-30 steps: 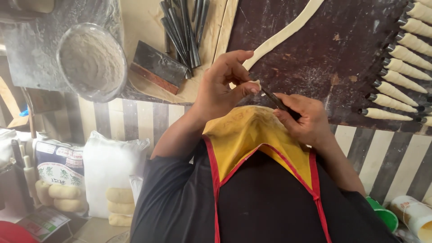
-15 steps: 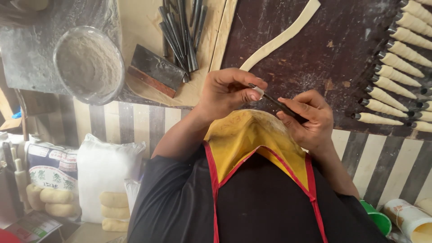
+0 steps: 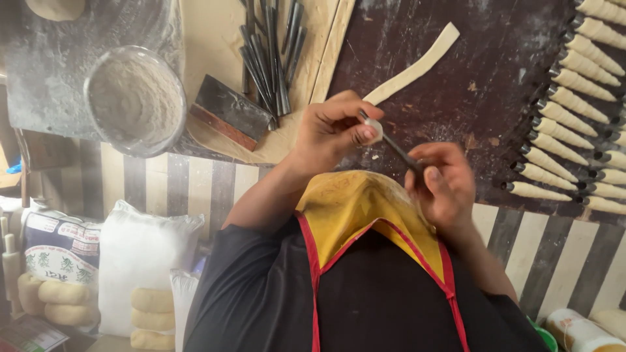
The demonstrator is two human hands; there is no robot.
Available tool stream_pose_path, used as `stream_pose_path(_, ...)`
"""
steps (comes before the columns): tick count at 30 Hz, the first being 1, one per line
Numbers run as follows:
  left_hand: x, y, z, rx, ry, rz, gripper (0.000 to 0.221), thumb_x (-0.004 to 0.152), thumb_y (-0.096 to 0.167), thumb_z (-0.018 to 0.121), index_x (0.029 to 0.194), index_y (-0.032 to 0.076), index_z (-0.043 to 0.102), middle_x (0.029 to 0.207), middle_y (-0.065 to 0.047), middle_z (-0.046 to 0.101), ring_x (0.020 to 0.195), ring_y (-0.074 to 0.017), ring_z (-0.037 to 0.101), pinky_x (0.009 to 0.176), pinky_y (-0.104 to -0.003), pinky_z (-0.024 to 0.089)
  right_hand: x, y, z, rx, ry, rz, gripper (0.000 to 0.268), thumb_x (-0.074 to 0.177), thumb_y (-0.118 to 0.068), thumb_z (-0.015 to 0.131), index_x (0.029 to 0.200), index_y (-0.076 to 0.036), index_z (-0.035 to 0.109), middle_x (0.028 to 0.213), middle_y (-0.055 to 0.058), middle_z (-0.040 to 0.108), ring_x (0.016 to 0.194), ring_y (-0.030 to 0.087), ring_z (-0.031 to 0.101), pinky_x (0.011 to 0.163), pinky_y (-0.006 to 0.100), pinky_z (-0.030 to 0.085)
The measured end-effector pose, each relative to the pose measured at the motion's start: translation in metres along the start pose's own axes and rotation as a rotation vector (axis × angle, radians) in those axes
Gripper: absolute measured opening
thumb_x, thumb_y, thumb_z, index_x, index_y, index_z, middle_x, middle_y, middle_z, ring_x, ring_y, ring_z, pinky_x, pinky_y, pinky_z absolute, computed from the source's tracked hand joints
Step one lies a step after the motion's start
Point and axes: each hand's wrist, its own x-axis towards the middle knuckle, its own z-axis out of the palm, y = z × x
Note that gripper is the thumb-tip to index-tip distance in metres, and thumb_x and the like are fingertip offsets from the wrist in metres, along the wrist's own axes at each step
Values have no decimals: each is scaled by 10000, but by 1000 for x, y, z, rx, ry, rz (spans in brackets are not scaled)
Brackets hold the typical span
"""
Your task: Wrapping strips of dough around metal cones to prepare cream horns.
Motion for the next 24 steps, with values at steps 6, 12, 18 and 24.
stream_pose_path(6,6,2,4,-161,54,112,222,987,27,755,1203,2,708,1185,-58,693,1005,-100,680,857,-241,583,2,5,-1,-885,143,-834,204,1120,-207,519,1152,-19,446,984,196,510,647,111,550,565,219,467)
stream_pose_path(12,2,-9,-9,-91,-38,100,232,999,41,749,1222,8,696,1194,-119,745,1056,-128,706,908,-268,606,10,2,-13,356,28,197,426,1089,-424,393,1075,-31,557,549,-3,479,374,57,431,330,217,365)
stream_pose_path(18,5,-5,-6,-121,-91,71,247,1002,45,738,1232,10,653,1233,-130,737,1056,-140,714,921,-282,610,4,16,-19,-522,137,-243,573,1186,-400,351,684,-139,443,536,10,436,446,140,501,489,303,467)
stream_pose_path(24,2,-10,-6,-121,-120,54,264,1027,45,718,1268,18,614,1264,-141,729,1053,-129,696,936,-282,591,10,9,-2,-1296,348,-985,599,1187,-398,417,773,7,569,667,115,556,570,226,547,565,344,439)
